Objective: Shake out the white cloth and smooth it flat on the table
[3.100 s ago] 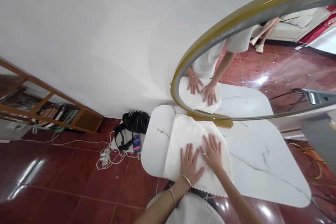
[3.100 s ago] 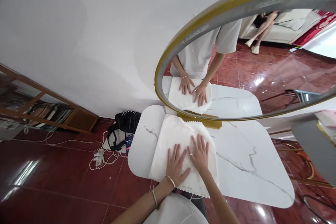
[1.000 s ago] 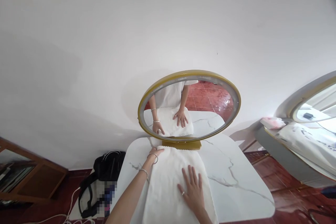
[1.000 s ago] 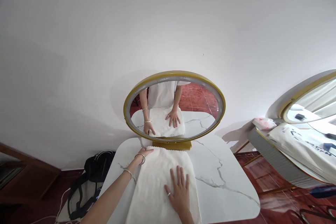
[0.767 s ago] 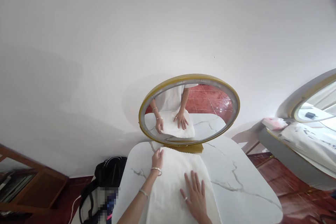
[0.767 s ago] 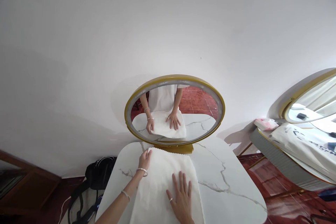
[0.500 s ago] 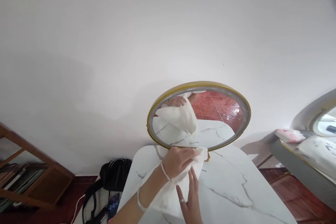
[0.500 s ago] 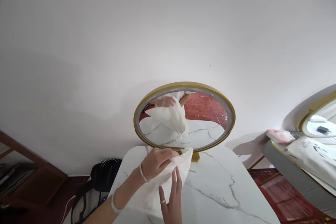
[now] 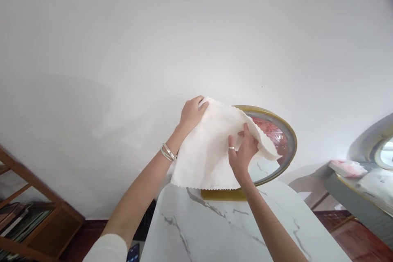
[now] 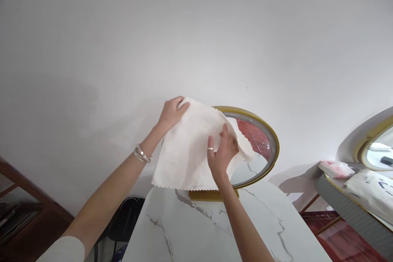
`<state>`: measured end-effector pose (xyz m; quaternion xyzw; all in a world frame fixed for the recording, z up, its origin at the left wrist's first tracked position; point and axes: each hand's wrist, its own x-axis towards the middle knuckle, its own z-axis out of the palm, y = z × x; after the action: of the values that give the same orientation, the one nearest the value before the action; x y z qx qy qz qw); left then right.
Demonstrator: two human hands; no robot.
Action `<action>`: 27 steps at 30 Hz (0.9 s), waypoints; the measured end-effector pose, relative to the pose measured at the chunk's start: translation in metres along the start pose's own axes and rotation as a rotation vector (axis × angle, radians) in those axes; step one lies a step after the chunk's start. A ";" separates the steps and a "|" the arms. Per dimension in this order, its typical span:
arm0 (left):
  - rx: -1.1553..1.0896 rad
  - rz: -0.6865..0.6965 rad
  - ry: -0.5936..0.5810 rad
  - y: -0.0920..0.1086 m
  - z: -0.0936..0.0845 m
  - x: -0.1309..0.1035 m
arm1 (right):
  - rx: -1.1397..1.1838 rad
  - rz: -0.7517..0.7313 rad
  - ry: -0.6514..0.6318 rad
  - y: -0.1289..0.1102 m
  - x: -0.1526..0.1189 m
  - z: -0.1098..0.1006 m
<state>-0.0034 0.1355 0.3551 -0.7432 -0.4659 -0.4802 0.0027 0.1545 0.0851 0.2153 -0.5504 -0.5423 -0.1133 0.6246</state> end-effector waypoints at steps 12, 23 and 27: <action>0.160 0.335 0.087 -0.007 0.037 -0.037 | -0.244 -0.181 0.024 0.020 0.001 0.024; -0.021 0.189 0.389 -0.079 0.041 -0.100 | -0.326 -0.539 -0.054 0.006 -0.006 0.055; 0.004 -0.092 0.500 -0.113 0.060 -0.163 | -0.267 -0.719 -0.295 0.030 -0.049 0.069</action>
<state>-0.0565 0.1143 0.1555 -0.5794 -0.4849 -0.6478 0.0973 0.1197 0.1294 0.1453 -0.4125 -0.7643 -0.3136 0.3838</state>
